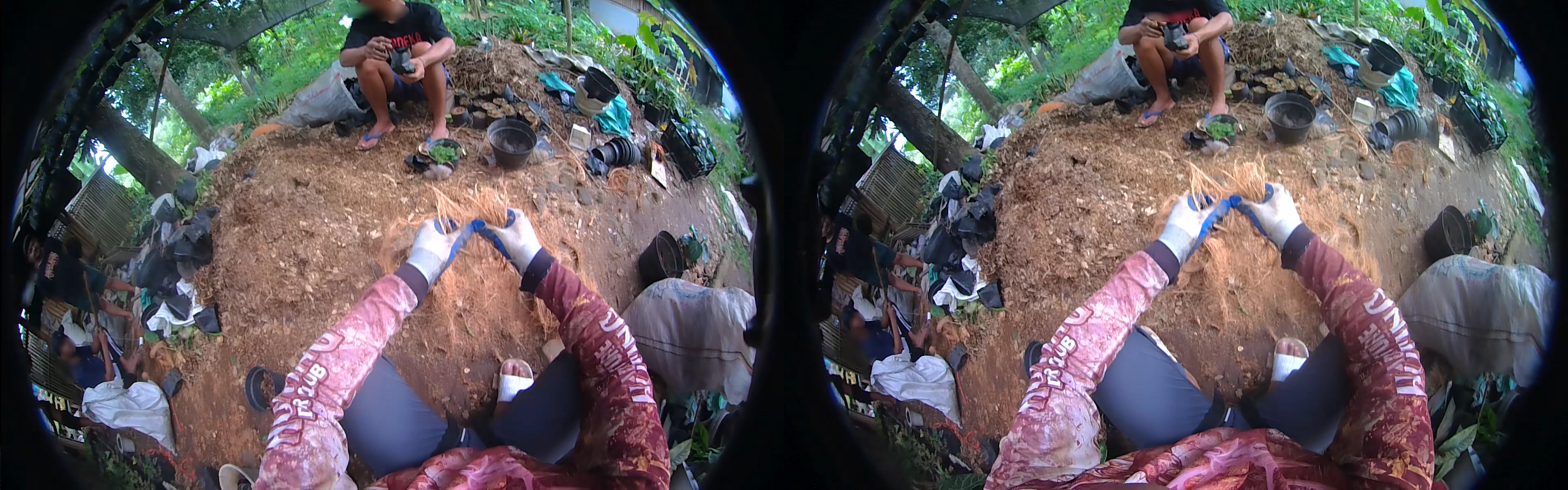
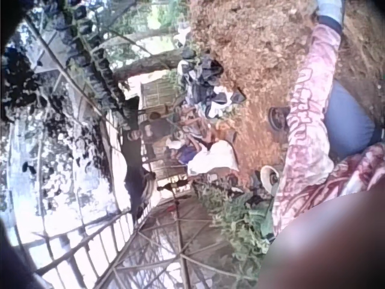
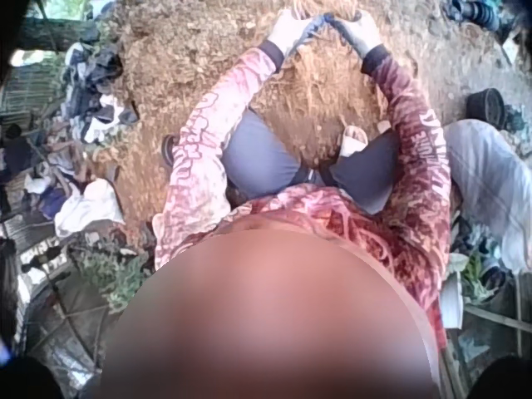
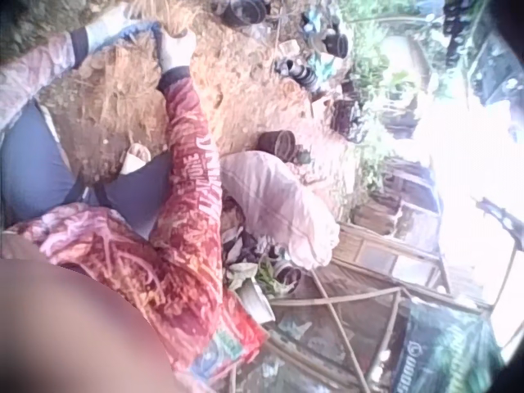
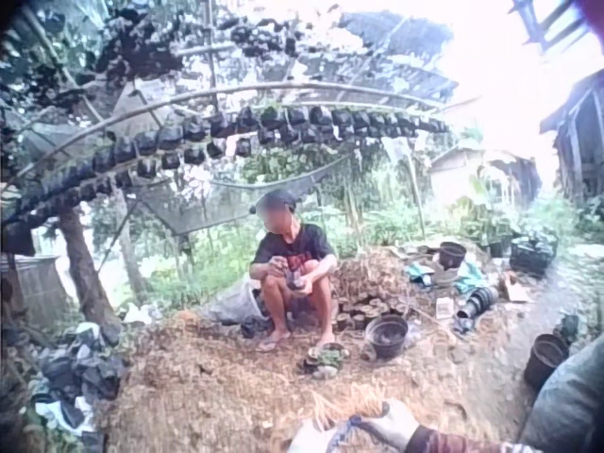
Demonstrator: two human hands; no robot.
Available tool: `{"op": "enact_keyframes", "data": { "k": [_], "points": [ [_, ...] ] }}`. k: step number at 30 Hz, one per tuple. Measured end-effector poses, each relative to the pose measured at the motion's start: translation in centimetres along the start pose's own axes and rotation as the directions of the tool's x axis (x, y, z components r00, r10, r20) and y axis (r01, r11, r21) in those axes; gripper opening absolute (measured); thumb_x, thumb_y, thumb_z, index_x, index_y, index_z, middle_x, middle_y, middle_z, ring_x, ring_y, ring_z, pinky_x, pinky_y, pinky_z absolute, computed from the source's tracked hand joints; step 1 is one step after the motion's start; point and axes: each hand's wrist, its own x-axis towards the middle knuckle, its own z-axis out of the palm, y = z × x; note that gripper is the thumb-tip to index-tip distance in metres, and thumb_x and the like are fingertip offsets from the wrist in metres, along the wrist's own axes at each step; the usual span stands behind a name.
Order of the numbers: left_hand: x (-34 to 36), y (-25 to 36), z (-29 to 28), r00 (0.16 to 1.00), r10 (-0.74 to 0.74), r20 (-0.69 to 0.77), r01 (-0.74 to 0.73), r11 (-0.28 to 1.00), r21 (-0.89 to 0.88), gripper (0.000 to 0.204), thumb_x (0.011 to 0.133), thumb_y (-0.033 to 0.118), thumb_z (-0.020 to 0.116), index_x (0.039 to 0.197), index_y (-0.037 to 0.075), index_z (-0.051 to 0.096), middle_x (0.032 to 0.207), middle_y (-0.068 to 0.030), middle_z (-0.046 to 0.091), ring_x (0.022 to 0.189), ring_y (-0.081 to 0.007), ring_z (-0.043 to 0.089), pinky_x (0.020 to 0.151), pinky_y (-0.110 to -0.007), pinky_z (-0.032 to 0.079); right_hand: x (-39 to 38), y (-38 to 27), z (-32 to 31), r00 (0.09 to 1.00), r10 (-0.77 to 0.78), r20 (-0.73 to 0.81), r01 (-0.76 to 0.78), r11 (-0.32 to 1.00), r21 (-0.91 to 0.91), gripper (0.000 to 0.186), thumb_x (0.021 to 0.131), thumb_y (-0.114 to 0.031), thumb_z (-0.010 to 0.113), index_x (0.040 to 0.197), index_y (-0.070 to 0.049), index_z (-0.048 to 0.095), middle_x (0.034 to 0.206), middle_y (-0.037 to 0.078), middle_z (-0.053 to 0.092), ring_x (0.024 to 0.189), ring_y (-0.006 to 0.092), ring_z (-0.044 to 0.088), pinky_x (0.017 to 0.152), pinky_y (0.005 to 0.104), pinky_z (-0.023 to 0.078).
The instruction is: The person sits on the ground and repeatedly pulls apart coconut husk fibers by hand, separating strands and placing them into a pile. Another person is visible nearby tending to plants.
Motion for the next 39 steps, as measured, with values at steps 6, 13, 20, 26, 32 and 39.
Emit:
{"op": "enact_keyframes", "data": {
  "k": [6,13,20,26,32,39],
  "points": [
    [-1.2,0.9,0.7,0.998,-0.026,-0.055,0.004,0.928,-0.372,0.024,0.09,0.022,0.077,0.093,0.003,0.061,0.081,-0.0039,0.066,0.064,-0.0119,0.062,0.059,-0.027,0.056,1.3,-1.4,-3.0,0.992,0.069,-0.108,-0.042,0.972,0.233,0.03,0.085,-0.01,0.079,0.112,-0.001,0.069,0.096,0.004,0.074,0.079,0.0111,0.067,0.071,0.0263,0.054],
    [-1.7,2.1,1.0,1.0,0.014,0.001,-0.013,0.911,-0.412,0.033,0.086,0.018,0.082,0.099,0.0,0.058,0.092,-0.0092,0.065,0.077,-0.0154,0.066,0.067,-0.03,0.063,2.4,-0.5,-5.4,0.971,0.081,-0.223,-0.055,0.991,0.121,0.03,0.081,-0.011,0.084,0.106,-0.001,0.071,0.089,0.004,0.072,0.07,0.0112,0.066,0.064,0.0261,0.052],
    [-4.1,4.1,-2.6,0.993,0.111,-0.041,-0.118,0.954,-0.274,0.035,0.086,0.029,0.081,0.097,0.0,0.063,0.09,-0.0062,0.069,0.077,-0.0152,0.069,0.074,-0.031,0.063,2.3,-0.4,-14.0,0.87,0.154,-0.468,0.03,0.932,0.362,0.019,0.091,-0.022,0.074,0.102,-0.008,0.069,0.089,0.001,0.069,0.071,0.0135,0.065,0.06,0.029,0.052],
    [-2.9,2.0,-3.5,0.996,-0.091,-0.014,0.083,0.95,-0.3,0.028,0.088,0.022,0.08,0.098,0.002,0.065,0.092,-0.0086,0.072,0.075,-0.0183,0.071,0.071,-0.032,0.063,1.5,0.1,-12.9,0.999,0.033,-0.03,-0.03,0.995,0.1,0.042,0.088,-0.031,0.079,0.115,-0.002,0.065,0.098,0.005,0.069,0.084,0.0143,0.066,0.078,0.0285,0.053],
    [-1.5,0.8,0.1,0.977,-0.19,0.092,0.211,0.903,-0.375,0.028,0.089,0.025,0.079,0.106,0.004,0.07,0.091,-0.006,0.073,0.076,-0.0159,0.071,0.065,-0.029,0.059,-2.0,-2.4,-1.1,0.923,-0.143,0.357,0.304,0.841,-0.448,0.084,0.078,-0.024,0.085,0.145,0.0,0.04,0.132,0.018,0.062,0.117,0.0306,0.063,0.102,0.039,0.049],
    [-1.5,1.2,-0.3,0.99,0.036,0.137,-0.043,0.998,0.046,0.034,0.088,0.028,0.08,0.111,0.004,0.071,0.095,-0.0031,0.073,0.079,-0.007,0.064,0.07,-0.025,0.053,-0.8,0.5,-2.5,0.957,-0.162,0.239,0.28,0.729,-0.624,0.047,0.072,-0.027,0.084,0.108,-0.004,0.067,0.1,0.023,0.071,0.097,0.039,0.068,0.085,0.0444,0.054]
  ]
}}
